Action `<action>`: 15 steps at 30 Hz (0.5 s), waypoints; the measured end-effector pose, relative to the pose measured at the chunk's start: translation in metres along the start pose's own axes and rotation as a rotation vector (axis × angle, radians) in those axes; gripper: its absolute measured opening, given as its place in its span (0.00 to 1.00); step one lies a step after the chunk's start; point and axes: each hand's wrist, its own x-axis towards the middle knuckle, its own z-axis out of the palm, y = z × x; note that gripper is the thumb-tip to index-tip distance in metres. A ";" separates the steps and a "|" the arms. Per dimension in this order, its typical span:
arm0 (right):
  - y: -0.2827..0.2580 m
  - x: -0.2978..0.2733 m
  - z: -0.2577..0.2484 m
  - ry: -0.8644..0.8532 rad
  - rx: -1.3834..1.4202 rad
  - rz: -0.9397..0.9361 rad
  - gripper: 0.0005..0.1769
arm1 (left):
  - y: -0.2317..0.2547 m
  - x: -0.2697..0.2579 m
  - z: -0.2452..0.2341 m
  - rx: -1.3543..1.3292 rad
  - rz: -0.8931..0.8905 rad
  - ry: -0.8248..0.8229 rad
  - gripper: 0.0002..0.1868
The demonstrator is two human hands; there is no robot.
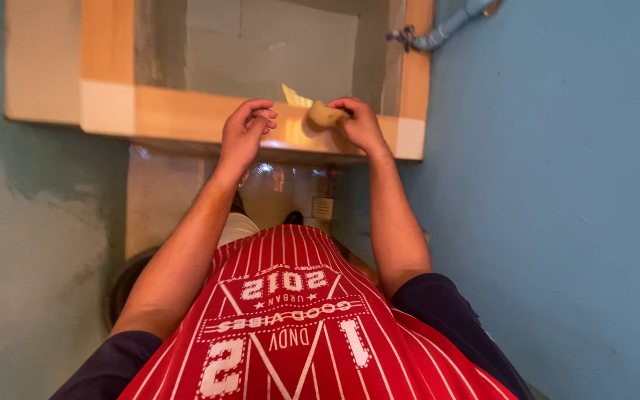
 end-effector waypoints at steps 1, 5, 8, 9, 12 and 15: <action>-0.005 0.012 0.013 0.004 0.068 0.017 0.20 | 0.000 0.011 -0.011 -0.012 0.003 -0.013 0.14; -0.029 0.062 0.064 0.067 0.300 0.037 0.22 | 0.001 0.062 -0.055 -0.076 0.018 -0.059 0.14; -0.045 0.093 0.094 0.156 0.460 0.091 0.22 | 0.002 0.102 -0.085 -0.088 0.013 -0.085 0.15; -0.051 0.104 0.100 0.185 0.511 0.120 0.22 | 0.003 0.116 -0.092 -0.090 0.011 -0.092 0.15; -0.068 0.128 0.117 0.218 0.551 0.132 0.23 | 0.008 0.147 -0.115 -0.058 0.000 -0.111 0.14; -0.083 0.147 0.121 0.249 0.557 0.131 0.23 | 0.012 0.180 -0.126 -0.036 -0.030 -0.123 0.14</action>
